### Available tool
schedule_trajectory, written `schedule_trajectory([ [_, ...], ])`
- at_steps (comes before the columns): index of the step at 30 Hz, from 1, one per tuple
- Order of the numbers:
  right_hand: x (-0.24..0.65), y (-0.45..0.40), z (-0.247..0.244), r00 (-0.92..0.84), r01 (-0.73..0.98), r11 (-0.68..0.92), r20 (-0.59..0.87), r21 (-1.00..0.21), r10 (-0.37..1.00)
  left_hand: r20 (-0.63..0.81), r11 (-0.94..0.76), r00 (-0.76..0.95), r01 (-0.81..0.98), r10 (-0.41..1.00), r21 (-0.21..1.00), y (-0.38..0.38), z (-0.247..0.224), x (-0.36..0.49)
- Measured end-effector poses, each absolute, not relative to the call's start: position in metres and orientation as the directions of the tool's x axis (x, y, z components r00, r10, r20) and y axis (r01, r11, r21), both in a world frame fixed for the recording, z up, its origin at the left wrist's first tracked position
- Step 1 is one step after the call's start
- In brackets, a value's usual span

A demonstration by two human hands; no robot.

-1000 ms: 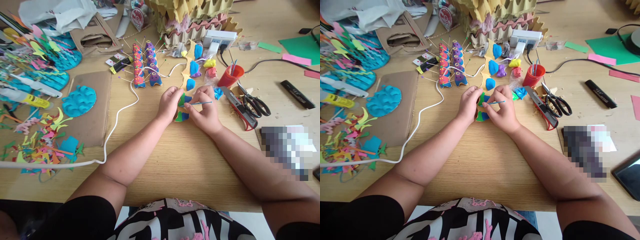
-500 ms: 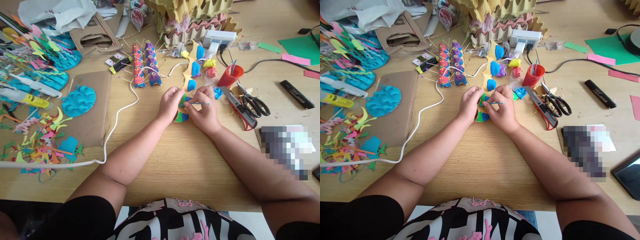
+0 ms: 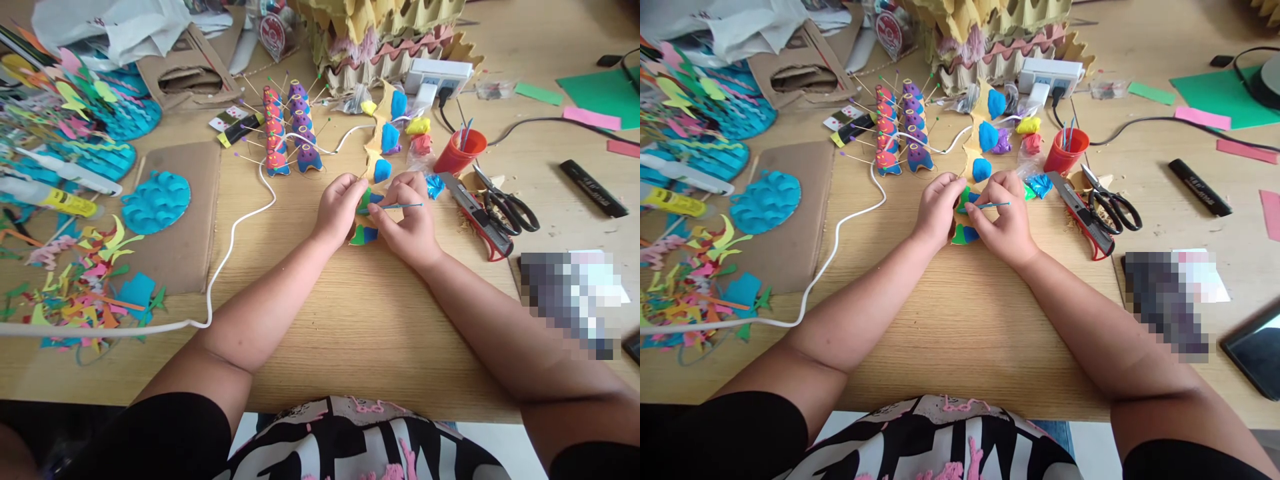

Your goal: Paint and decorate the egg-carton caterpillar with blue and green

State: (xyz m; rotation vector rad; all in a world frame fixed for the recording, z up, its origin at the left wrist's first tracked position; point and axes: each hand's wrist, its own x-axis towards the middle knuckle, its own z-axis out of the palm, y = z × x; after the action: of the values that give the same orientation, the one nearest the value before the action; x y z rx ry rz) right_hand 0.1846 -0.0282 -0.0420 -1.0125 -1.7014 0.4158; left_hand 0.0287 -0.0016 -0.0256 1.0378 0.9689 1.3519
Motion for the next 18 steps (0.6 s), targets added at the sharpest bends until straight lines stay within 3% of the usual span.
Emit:
schedule_trajectory([
  [12,0.1852,-0.0292,-0.0391,-0.058,0.428,0.565,0.603,-0.705,0.796,-0.034,0.025,-0.022,-0.328,0.999,0.944,0.0012,-0.0263,0.0271],
  [18,0.181,-0.0273,-0.0396,0.23,0.224,0.555,0.597,-0.801,0.769,-0.134,0.125,0.013,-0.448,0.991,0.885,0.0009,-0.0177,0.0286],
])
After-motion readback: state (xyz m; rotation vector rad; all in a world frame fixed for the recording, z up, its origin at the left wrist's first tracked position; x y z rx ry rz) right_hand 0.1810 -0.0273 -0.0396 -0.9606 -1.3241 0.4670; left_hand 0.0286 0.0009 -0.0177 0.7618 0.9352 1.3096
